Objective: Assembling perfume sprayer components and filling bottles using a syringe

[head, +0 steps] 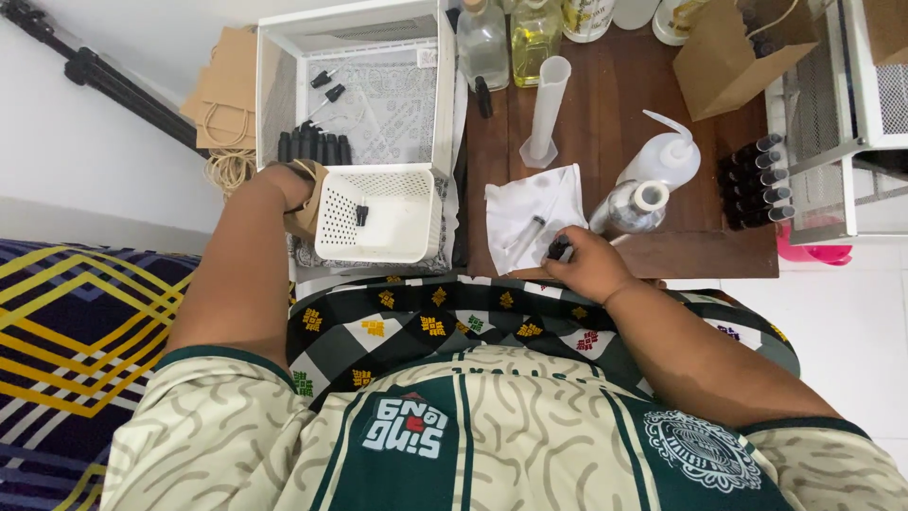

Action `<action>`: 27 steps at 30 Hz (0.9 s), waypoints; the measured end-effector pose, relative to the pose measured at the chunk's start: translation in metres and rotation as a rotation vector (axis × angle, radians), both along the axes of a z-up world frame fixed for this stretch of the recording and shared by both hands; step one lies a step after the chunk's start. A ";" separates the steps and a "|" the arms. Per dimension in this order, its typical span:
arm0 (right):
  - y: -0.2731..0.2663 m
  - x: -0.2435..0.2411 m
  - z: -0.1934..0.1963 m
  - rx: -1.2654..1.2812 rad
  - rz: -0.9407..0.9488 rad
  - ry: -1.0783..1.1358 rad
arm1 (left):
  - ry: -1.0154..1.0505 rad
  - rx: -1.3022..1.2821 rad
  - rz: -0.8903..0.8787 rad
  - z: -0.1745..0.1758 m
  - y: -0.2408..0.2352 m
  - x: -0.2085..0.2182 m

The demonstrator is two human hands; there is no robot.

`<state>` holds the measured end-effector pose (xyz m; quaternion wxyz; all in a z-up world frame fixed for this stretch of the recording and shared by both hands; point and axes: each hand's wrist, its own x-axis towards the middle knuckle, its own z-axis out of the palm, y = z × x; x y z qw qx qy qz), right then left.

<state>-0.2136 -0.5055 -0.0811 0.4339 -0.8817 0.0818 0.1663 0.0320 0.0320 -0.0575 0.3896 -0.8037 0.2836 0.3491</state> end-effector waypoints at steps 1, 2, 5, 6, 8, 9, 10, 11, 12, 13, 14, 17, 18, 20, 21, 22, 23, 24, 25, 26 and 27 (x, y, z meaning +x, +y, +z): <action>0.000 0.000 0.000 -0.001 0.000 0.000 | 0.000 -0.001 0.000 0.001 -0.001 -0.001; -0.001 -0.001 0.001 0.009 -0.006 0.007 | -0.002 0.012 -0.010 0.003 -0.003 -0.001; 0.000 0.000 0.004 0.015 -0.019 0.013 | -0.009 0.039 -0.029 0.009 -0.005 -0.005; 0.000 0.000 0.006 0.010 -0.028 0.014 | -0.011 0.052 -0.038 0.012 -0.006 -0.006; 0.001 -0.002 0.008 0.006 -0.029 0.008 | -0.030 0.033 0.001 0.020 -0.007 -0.011; 0.001 -0.003 0.010 0.002 -0.029 0.003 | -0.049 0.012 0.040 0.024 -0.008 -0.013; 0.000 -0.002 0.006 0.001 -0.031 0.001 | -0.051 0.011 0.039 0.023 -0.009 -0.018; -0.001 0.000 0.001 0.011 -0.028 -0.008 | -0.080 -0.037 0.064 0.022 -0.008 -0.023; -0.002 0.002 -0.004 0.021 -0.026 -0.016 | -0.109 -0.085 0.088 0.021 -0.008 -0.028; -0.002 -0.001 0.002 0.020 -0.027 -0.017 | -0.110 -0.086 0.087 0.028 -0.016 -0.029; -0.002 -0.004 0.007 0.025 -0.020 -0.011 | -0.080 -0.090 0.086 0.036 -0.025 -0.030; -0.001 -0.007 0.017 0.036 -0.017 -0.005 | -0.047 -0.105 0.145 0.058 -0.042 -0.041; 0.000 -0.008 0.019 0.040 -0.023 -0.003 | -0.046 -0.118 0.206 0.066 -0.046 -0.046; 0.000 -0.007 0.015 0.025 -0.011 -0.005 | -0.031 -0.124 0.243 0.070 -0.051 -0.052; -0.001 -0.006 0.013 0.009 0.001 -0.009 | -0.019 -0.131 0.281 0.072 -0.054 -0.054; -0.001 -0.007 0.012 0.009 0.000 -0.009 | -0.018 -0.132 0.280 0.067 -0.051 -0.053; -0.002 -0.006 0.010 0.019 -0.004 -0.001 | -0.019 -0.134 0.288 0.063 -0.048 -0.052; -0.003 -0.006 0.009 0.029 -0.009 0.008 | -0.021 -0.136 0.296 0.060 -0.045 -0.050; -0.002 -0.006 0.012 0.029 -0.009 0.007 | -0.022 -0.137 0.296 0.056 -0.041 -0.047; -0.002 -0.006 0.015 0.024 -0.011 0.008 | -0.023 -0.139 0.307 0.053 -0.037 -0.045; -0.003 -0.008 0.018 0.018 -0.014 0.012 | -0.023 -0.143 0.319 0.048 -0.034 -0.043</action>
